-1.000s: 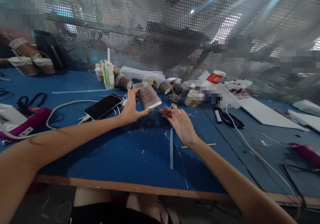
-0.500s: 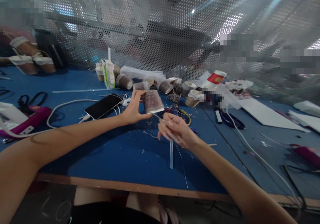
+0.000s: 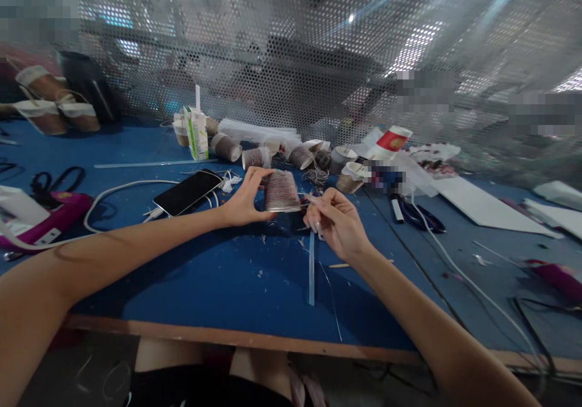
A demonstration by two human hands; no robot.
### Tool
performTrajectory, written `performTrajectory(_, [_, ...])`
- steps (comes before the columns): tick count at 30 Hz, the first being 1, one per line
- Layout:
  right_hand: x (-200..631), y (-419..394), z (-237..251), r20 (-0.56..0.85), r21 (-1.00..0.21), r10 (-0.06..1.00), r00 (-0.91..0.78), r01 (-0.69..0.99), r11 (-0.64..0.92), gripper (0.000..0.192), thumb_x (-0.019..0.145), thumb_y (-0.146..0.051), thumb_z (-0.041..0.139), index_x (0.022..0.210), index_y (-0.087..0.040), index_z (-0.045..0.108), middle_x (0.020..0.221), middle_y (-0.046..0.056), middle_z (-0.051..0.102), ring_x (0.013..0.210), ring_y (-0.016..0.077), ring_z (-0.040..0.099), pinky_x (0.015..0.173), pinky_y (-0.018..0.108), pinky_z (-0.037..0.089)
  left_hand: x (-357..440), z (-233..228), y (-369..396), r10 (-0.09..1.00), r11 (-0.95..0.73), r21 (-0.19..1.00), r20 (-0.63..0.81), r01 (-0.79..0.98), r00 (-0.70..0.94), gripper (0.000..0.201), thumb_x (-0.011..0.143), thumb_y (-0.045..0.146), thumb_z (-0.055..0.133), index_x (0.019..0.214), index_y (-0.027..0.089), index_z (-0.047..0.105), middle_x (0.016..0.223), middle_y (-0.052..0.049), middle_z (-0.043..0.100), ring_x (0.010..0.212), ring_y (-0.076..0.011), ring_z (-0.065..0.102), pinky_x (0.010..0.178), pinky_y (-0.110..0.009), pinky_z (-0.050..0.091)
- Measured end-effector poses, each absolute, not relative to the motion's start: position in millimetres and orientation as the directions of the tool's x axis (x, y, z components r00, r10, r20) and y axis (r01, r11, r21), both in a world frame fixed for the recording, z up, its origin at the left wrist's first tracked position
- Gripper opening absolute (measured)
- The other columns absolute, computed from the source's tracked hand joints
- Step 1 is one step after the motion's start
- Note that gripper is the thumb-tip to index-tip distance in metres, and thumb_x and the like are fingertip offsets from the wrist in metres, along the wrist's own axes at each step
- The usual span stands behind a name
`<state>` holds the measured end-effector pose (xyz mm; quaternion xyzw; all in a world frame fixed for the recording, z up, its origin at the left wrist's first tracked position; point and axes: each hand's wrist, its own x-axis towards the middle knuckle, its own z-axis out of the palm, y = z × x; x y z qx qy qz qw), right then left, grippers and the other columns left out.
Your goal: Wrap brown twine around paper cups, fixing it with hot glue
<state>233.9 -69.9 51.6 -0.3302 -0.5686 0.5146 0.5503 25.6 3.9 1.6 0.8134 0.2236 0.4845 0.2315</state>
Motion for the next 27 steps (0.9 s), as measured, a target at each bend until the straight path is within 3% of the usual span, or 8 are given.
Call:
performTrajectory(4, [240, -66, 46, 0.3, -0.918, 0.949, -0.099, 0.24, 0.315, 0.035, 0.082, -0.041, 0.068, 0.061, -0.023, 0.046, 0.051, -0.004, 0.055, 0.047, 0.0128, 0.05, 0.052, 0.029, 0.041, 25, 2, 3, 0.584, -0.793, 0.595, 0.682, 0.13, 0.44, 0.082, 0.066, 0.037, 0.078, 0.136, 0.023, 0.037, 0.125, -0.011, 0.039, 0.122, -0.0306, 0.047, 0.099, -0.05, 0.054])
performTrajectory(7, [248, -62, 45, 0.53, -0.671, 0.848, 0.009, 0.615, 0.414, 0.03, 0.081, -0.036, 0.065, 0.062, -0.023, 0.045, 0.067, 0.002, 0.062, 0.066, 0.0185, 0.057, 0.065, 0.034, 0.046, 24, 1, 5, 0.585, -0.792, 0.597, 0.68, 0.129, 0.442, 0.084, 0.068, 0.039, 0.077, 0.14, 0.025, 0.035, 0.124, -0.01, 0.038, 0.119, -0.0296, 0.048, 0.101, -0.051, 0.053])
performTrajectory(9, [254, -60, 45, 0.695, -0.525, 0.715, 0.078, 0.734, 0.43, 0.021, 0.08, -0.032, 0.065, 0.069, -0.024, 0.048, 0.088, 0.007, 0.068, 0.088, 0.0239, 0.06, 0.08, 0.041, 0.047, 23, 0, 6, 0.585, -0.793, 0.594, 0.678, 0.138, 0.445, 0.084, 0.069, 0.039, 0.075, 0.142, 0.028, 0.035, 0.122, -0.009, 0.038, 0.118, -0.0288, 0.048, 0.101, -0.052, 0.052])
performTrajectory(11, [260, -59, 46, 0.77, -0.498, 0.627, 0.121, 0.728, 0.472, 0.015, 0.082, -0.032, 0.062, 0.078, -0.024, 0.05, 0.105, 0.009, 0.069, 0.103, 0.027, 0.058, 0.09, 0.047, 0.045, 22, 0, 7, 0.586, -0.796, 0.583, 0.675, 0.161, 0.448, 0.083, 0.071, 0.037, 0.075, 0.143, 0.03, 0.034, 0.12, -0.008, 0.038, 0.117, -0.0281, 0.048, 0.102, -0.052, 0.051])
performTrajectory(13, [263, -61, 47, 0.782, -0.527, 0.617, 0.09, 0.623, 0.578, 0.013, 0.087, -0.034, 0.056, 0.079, -0.024, 0.051, 0.109, 0.008, 0.069, 0.104, 0.0273, 0.058, 0.093, 0.05, 0.044, 22, 0, 7, 0.593, -0.796, 0.571, 0.671, 0.199, 0.446, 0.083, 0.071, 0.036, 0.075, 0.144, 0.03, 0.034, 0.119, -0.007, 0.038, 0.116, -0.0275, 0.047, 0.103, -0.052, 0.051])
performTrajectory(17, [260, -71, 49, 0.734, -0.552, 0.652, -0.191, 0.392, 0.736, 0.029, 0.092, -0.035, 0.046, 0.066, -0.024, 0.051, 0.099, 0.006, 0.073, 0.106, 0.028, 0.056, 0.098, 0.05, 0.041, 22, 0, 7, 0.611, -0.789, 0.552, 0.662, 0.27, 0.434, 0.085, 0.07, 0.036, 0.075, 0.144, 0.029, 0.034, 0.119, -0.007, 0.036, 0.115, -0.0274, 0.046, 0.104, -0.053, 0.05])
performTrajectory(22, [248, -83, 53, 0.56, -0.532, 0.717, -0.415, 0.484, 0.695, 0.034, 0.094, -0.04, 0.043, 0.082, -0.025, 0.071, 0.077, 0.007, 0.065, 0.102, 0.0281, 0.051, 0.094, 0.048, 0.041, 22, -2, 9, 0.611, -0.791, 0.535, 0.665, 0.297, 0.429, 0.088, 0.069, 0.041, 0.078, 0.144, 0.029, 0.034, 0.12, -0.008, 0.036, 0.116, -0.0284, 0.045, 0.103, -0.053, 0.05])
performTrajectory(27, [246, -85, 56, 0.497, -0.478, 0.742, -0.45, 0.572, 0.667, 0.04, 0.095, -0.044, 0.039, 0.098, -0.026, 0.075, 0.081, 0.007, 0.06, 0.098, 0.0273, 0.05, 0.092, 0.048, 0.04, 22, -2, 10, 0.586, -0.81, 0.516, 0.685, 0.279, 0.433, 0.086, 0.07, 0.043, 0.077, 0.144, 0.027, 0.035, 0.12, -0.009, 0.036, 0.116, -0.0278, 0.045, 0.103, -0.052, 0.05])
